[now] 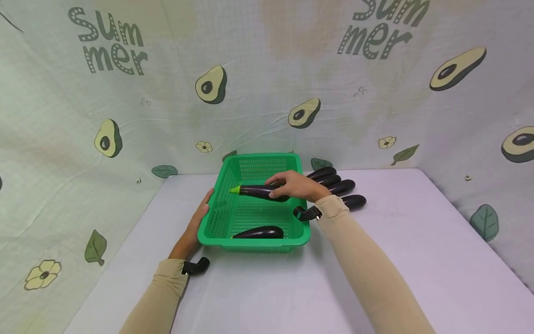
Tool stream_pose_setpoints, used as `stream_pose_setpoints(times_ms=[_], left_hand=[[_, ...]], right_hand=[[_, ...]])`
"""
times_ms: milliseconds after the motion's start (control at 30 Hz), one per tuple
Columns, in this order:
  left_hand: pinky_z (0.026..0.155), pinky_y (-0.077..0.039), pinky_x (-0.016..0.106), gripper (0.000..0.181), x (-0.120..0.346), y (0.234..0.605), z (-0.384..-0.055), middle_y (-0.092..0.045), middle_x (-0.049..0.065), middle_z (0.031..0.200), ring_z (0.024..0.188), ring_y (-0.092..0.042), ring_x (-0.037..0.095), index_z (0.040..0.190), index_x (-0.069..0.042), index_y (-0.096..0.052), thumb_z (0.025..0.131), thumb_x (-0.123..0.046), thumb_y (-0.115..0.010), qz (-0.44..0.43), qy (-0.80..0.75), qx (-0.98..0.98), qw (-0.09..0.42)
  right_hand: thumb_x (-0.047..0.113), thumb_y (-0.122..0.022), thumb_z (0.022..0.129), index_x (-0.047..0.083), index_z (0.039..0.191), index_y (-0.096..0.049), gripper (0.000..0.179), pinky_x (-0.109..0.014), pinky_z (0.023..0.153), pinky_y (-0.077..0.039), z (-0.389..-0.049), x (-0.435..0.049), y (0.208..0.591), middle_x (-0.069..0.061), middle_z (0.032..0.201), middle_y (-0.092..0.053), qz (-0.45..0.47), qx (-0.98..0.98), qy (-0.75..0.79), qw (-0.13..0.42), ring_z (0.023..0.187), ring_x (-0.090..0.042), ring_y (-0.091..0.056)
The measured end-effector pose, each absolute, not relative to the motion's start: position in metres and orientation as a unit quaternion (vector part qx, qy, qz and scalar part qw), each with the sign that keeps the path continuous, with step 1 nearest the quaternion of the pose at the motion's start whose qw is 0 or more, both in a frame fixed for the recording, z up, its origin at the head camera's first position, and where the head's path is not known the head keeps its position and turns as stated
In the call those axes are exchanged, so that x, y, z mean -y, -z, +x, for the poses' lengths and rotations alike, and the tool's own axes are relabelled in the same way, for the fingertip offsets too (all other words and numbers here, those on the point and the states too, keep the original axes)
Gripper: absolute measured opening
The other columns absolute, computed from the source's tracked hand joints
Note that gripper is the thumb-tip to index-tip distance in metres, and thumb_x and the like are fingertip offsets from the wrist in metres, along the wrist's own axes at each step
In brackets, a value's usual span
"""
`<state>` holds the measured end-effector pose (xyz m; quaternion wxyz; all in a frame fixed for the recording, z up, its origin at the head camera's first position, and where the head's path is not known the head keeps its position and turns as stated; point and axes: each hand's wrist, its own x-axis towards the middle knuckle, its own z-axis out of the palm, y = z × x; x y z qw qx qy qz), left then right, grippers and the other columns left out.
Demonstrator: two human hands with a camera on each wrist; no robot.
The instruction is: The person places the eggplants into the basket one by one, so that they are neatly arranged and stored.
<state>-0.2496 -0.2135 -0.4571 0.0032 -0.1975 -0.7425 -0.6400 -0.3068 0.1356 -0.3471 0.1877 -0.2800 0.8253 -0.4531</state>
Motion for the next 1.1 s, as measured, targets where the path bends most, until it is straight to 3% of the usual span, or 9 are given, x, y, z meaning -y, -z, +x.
stream_pose_setpoints(times_ms=[133,400,567,733,900,1100], left_hand=[[0.118,-0.005,0.056,0.054,0.214,0.455,-0.248,-0.008,0.002,0.167,0.152,-0.005,0.023,0.163,-0.019,-0.010,0.111,-0.027,-0.022,-0.198,0.642,0.741,-0.002],[0.117,-0.006,0.055,0.052,0.213,0.463,-0.251,-0.012,-0.007,0.166,0.151,-0.008,0.017,0.162,-0.033,-0.014,0.110,-0.039,-0.022,-0.199,0.636,0.746,0.017],[0.117,-0.007,0.054,0.053,0.214,0.465,-0.252,-0.013,-0.008,0.165,0.150,-0.009,0.016,0.161,-0.035,-0.016,0.110,-0.042,-0.024,-0.202,0.639,0.742,0.021],[0.117,-0.006,0.053,0.053,0.214,0.466,-0.253,-0.013,-0.008,0.166,0.150,-0.008,0.016,0.162,-0.033,-0.016,0.110,-0.041,-0.024,-0.203,0.637,0.743,0.022],[0.118,-0.006,0.052,0.053,0.214,0.465,-0.252,-0.012,-0.006,0.166,0.151,-0.007,0.016,0.162,-0.031,-0.014,0.110,-0.037,-0.023,-0.201,0.634,0.746,0.019],[0.118,-0.005,0.055,0.055,0.212,0.451,-0.246,-0.008,0.001,0.167,0.152,-0.004,0.022,0.163,-0.019,-0.009,0.111,-0.030,-0.022,-0.201,0.633,0.747,0.005]], right_hand=[[0.028,-0.074,0.092,0.012,0.142,-0.057,0.055,-0.052,0.107,-0.038,-0.308,-0.131,0.349,-0.005,0.145,-0.051,-0.278,-0.827,0.445,0.199,0.137,-0.028,-0.042],[0.025,-0.073,0.093,0.012,0.138,-0.061,0.049,-0.050,0.102,-0.044,-0.311,-0.123,0.350,-0.009,0.144,-0.052,-0.291,-0.838,0.415,0.201,0.132,-0.031,-0.048],[0.024,-0.075,0.091,0.011,0.136,-0.063,0.048,-0.047,0.097,-0.047,-0.312,-0.119,0.349,-0.013,0.135,-0.059,-0.293,-0.847,0.389,0.213,0.123,-0.029,-0.055],[0.026,-0.077,0.089,0.013,0.134,-0.064,0.048,-0.045,0.095,-0.048,-0.314,-0.116,0.352,-0.012,0.131,-0.062,-0.294,-0.855,0.369,0.217,0.118,-0.027,-0.058],[0.026,-0.077,0.090,0.013,0.134,-0.064,0.048,-0.047,0.098,-0.047,-0.314,-0.113,0.354,-0.011,0.133,-0.061,-0.292,-0.859,0.362,0.216,0.123,-0.029,-0.055],[0.023,-0.076,0.090,0.009,0.136,-0.062,0.050,-0.047,0.096,-0.049,-0.312,-0.107,0.355,-0.014,0.133,-0.060,-0.300,-0.861,0.340,0.232,0.124,-0.031,-0.055]])
